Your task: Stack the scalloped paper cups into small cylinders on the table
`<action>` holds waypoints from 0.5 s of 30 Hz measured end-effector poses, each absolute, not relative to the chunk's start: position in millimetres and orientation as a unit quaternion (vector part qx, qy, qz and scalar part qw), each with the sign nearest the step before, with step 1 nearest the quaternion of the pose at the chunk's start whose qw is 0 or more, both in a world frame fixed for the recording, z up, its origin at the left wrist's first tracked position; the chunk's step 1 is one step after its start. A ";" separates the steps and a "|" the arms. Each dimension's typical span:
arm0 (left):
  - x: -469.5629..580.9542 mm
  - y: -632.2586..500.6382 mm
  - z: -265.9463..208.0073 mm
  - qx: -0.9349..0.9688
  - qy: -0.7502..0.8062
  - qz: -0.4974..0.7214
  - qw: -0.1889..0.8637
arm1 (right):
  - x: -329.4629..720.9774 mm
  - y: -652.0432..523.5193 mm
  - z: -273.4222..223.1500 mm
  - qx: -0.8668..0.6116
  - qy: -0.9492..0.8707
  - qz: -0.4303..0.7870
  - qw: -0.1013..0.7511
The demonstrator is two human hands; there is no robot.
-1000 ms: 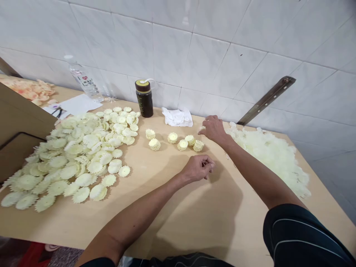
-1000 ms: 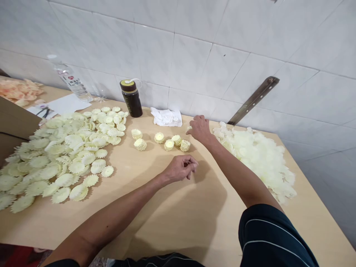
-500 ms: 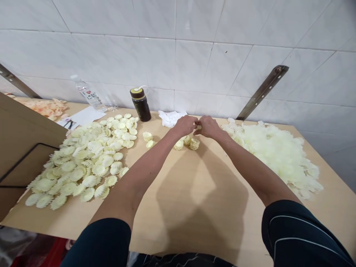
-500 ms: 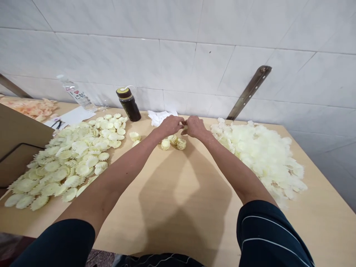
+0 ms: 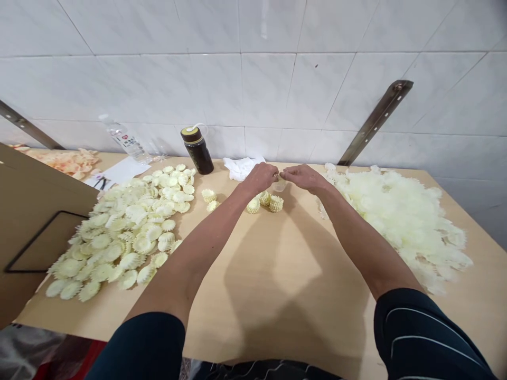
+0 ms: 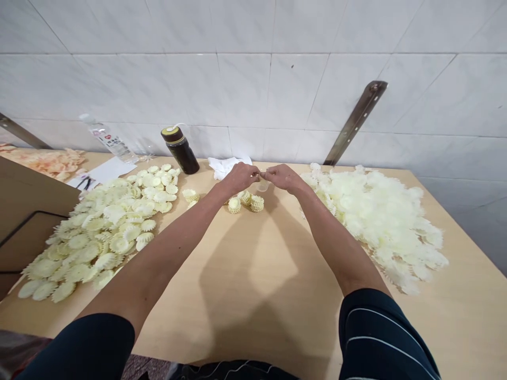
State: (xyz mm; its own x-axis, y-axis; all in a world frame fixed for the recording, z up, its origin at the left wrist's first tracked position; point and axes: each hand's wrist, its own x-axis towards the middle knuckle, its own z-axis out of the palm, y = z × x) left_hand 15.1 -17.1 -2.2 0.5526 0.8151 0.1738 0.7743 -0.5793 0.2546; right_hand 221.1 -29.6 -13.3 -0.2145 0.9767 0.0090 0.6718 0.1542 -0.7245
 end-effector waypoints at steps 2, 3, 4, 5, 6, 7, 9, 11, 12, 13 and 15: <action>13.9 -19.3 -1.8 0.877 0.459 0.125 0.065 | 215.6 -28.6 -19.5 -0.590 -0.677 0.328 0.293; 13.1 -20.0 -1.7 0.876 0.463 0.122 0.061 | 212.4 -28.0 -21.9 -0.596 -0.659 0.333 0.316; 12.1 -20.3 -1.6 0.874 0.467 0.121 0.056 | 209.4 -27.4 -23.6 -0.600 -0.643 0.332 0.341; 11.0 -20.2 -1.7 0.873 0.469 0.121 0.052 | 207.2 -26.9 -24.7 -0.602 -0.630 0.327 0.366; 9.8 -19.9 -2.0 0.872 0.471 0.122 0.051 | 205.9 -26.7 -25.1 -0.604 -0.619 0.317 0.389; 8.6 -19.5 -2.5 0.871 0.473 0.123 0.051 | 205.7 -26.8 -24.9 -0.604 -0.613 0.303 0.409; 6.0 -18.7 -4.1 0.867 0.479 0.122 0.055 | 207.7 -28.1 -22.9 -0.600 -0.611 0.255 0.448; 3.6 -18.8 -6.1 0.863 0.487 0.118 0.062 | 210.5 -31.6 -18.4 -0.581 -0.624 0.195 0.484; 2.6 -19.1 -7.0 0.863 0.488 0.113 0.067 | 210.9 -34.4 -15.0 -0.566 -0.633 0.173 0.498; 1.6 -19.7 -7.7 0.865 0.485 0.112 0.070 | 210.2 -38.2 -10.7 -0.550 -0.640 0.164 0.511; -0.3 -21.7 -7.9 0.869 0.476 0.117 0.071 | 204.7 -48.7 0.3 -0.531 -0.657 0.146 0.515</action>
